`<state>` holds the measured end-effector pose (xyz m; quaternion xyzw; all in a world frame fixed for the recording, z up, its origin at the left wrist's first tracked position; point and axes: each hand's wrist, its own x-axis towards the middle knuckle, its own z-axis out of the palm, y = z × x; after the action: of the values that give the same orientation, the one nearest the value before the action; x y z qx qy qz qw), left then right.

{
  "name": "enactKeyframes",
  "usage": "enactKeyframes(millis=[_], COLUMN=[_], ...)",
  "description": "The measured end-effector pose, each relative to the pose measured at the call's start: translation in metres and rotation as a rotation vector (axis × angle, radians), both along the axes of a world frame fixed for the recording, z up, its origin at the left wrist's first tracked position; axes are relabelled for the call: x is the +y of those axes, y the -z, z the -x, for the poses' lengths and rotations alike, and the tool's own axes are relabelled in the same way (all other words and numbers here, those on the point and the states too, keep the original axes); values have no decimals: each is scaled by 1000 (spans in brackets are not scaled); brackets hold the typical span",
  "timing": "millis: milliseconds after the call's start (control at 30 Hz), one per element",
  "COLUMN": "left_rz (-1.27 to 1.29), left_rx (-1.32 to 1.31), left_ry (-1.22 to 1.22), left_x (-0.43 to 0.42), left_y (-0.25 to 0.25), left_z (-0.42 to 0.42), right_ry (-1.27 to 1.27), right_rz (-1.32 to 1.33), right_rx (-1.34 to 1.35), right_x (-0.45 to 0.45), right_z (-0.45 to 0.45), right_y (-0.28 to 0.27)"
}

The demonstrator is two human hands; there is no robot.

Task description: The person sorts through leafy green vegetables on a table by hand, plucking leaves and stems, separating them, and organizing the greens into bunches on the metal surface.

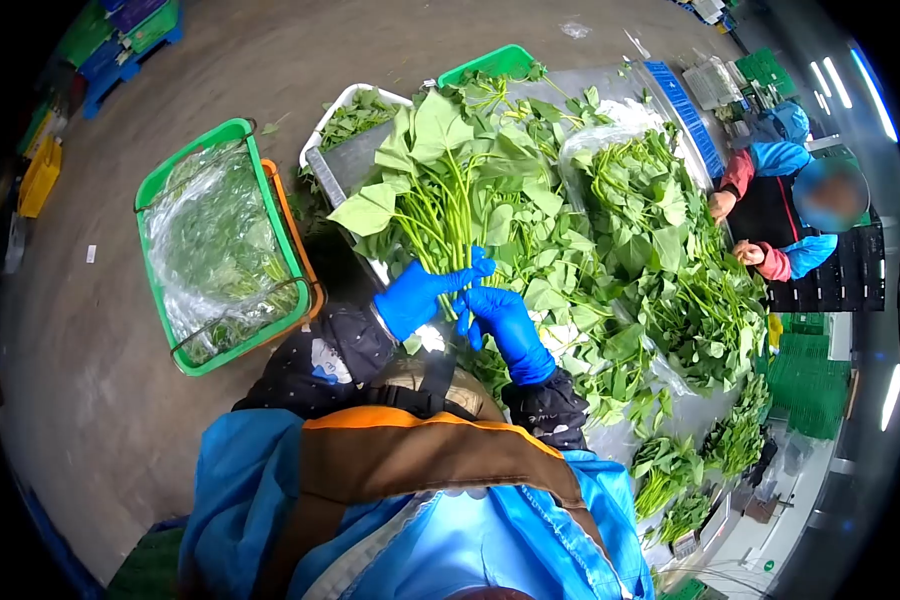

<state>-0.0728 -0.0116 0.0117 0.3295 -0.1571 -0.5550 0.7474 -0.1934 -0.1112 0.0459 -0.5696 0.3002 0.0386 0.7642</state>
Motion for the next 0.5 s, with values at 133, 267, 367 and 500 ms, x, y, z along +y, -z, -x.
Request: enactKeyframes(millis=[133, 267, 367, 500], left_rz=[-106, -32, 73, 32], left_rx=[49, 94, 188, 157], left_ry=[5, -223, -277, -334], left_x=[-1, -7, -1, 4], left_y=[12, 14, 11, 12], left_z=[-1, -8, -38, -47], right_ry=[166, 110, -361, 2], right_rz=[84, 1008, 1265, 1017], right_rx=[35, 6, 125, -11], right_x=[7, 20, 21, -17], right_z=[2, 16, 39, 41], right_y=[10, 25, 25, 33])
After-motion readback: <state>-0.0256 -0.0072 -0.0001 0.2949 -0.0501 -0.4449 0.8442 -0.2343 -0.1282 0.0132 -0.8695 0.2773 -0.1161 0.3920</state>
